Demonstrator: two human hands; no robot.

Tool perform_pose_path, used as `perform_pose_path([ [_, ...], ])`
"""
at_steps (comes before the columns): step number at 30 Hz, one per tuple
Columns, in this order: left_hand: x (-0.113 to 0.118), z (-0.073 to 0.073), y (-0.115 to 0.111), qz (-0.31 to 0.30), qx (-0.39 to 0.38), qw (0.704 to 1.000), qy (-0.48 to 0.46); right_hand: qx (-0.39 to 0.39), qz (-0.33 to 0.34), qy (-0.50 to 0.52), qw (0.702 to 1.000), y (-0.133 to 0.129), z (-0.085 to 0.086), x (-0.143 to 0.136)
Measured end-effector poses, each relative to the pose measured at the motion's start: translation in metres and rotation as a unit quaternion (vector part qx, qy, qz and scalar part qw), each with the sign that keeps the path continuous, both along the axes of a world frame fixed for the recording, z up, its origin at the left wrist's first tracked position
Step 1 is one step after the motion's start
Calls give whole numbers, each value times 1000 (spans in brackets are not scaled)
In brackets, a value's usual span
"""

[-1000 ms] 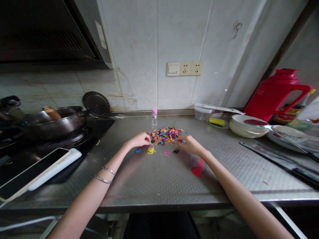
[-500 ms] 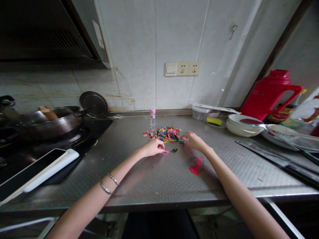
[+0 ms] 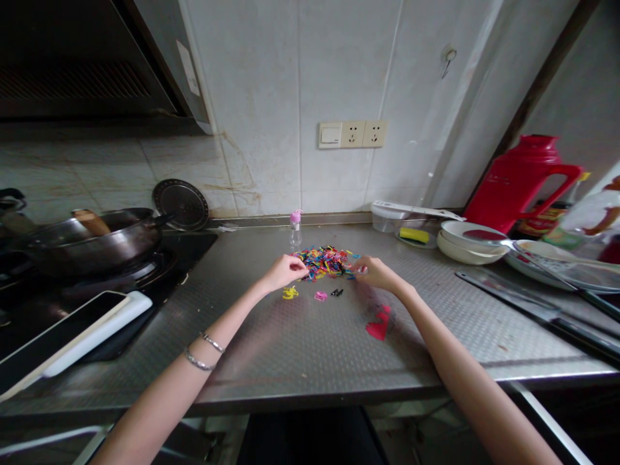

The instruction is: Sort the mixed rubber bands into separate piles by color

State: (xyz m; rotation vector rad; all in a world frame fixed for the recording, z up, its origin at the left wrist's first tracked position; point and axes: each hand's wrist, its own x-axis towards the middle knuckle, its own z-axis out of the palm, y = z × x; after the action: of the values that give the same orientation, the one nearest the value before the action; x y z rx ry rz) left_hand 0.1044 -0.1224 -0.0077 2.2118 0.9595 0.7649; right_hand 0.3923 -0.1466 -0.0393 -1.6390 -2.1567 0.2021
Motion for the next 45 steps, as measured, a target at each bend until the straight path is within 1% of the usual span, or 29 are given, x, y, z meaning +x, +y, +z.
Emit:
perform_pose_path([
  [8,-7,-13,15,9,5,1000,-4,-14,40,5,999,1,-2,-3],
  [10,-9,-13,17,17,5,1000,-5,-12,41,10,999,0,-2,-2],
  [13,-14,-8,21,38,-1,999,-9,8,40,38,998,-2,0,-4],
  [16,-24,-4,27,65,-8,998,-18,31,55,84,994,-4,8,-16],
  [18,-32,-3,34,83,-11,996,-31,33,80,99,991,-6,18,-33],
  [20,-42,-6,42,109,-6,993,-40,36,137,100,985,-7,29,-57],
  [21,-47,-8,46,126,-1,991,-40,43,166,93,981,-7,34,-70],
  [23,-56,-13,54,158,7,987,-35,62,200,88,974,-8,43,-98],
  [25,-62,-19,60,177,3,984,-36,64,239,78,966,-9,47,-127],
  [27,-67,-23,64,184,-6,982,-42,51,246,60,966,-9,46,-153],
  [30,-70,-26,65,191,-13,980,-48,48,270,33,961,-11,37,-185],
  [34,-70,-25,63,193,-16,980,-45,52,282,-2,958,-14,23,-212],
  [37,-70,-24,63,194,-22,980,-41,57,291,-16,955,-16,19,-215],
  [40,-68,-24,62,190,-28,981,-42,63,292,-7,954,-13,25,-203],
  [42,-66,-24,61,184,-28,982,-40,65,284,11,957,-8,32,-184],
  [45,-62,-24,58,180,-30,983,-35,72,232,44,969,5,42,-141],
])
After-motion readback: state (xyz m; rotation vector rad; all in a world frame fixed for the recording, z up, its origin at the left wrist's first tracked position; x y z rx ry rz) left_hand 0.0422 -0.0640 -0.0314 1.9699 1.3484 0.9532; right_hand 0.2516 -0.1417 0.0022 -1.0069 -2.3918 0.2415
